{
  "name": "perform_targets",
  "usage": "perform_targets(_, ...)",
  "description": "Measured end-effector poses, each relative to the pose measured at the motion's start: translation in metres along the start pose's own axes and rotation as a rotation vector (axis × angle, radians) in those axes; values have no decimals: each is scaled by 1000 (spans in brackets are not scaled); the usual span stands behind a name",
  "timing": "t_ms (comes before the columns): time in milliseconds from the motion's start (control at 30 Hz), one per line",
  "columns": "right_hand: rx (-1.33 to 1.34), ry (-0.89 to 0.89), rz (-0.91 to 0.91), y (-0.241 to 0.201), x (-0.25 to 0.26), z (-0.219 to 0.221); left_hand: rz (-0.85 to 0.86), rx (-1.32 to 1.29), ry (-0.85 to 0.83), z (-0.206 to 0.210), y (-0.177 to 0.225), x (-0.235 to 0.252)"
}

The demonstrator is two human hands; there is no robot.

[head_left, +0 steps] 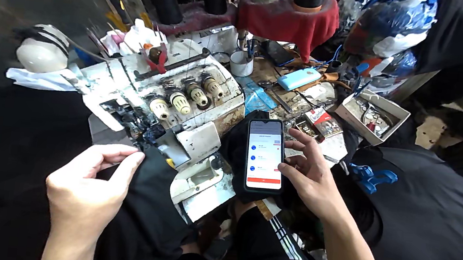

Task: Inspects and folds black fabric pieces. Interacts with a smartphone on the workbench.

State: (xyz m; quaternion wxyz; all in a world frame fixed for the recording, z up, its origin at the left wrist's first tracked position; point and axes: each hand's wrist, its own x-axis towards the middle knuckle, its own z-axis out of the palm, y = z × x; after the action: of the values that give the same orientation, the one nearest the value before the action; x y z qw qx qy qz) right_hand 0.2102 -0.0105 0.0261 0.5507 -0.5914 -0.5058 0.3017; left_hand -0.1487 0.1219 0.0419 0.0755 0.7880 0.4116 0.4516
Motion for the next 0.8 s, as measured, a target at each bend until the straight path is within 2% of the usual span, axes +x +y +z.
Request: perform_targets(800,-26,-3,-9,-3,-1,-3,21,-11,9,0,3,0)
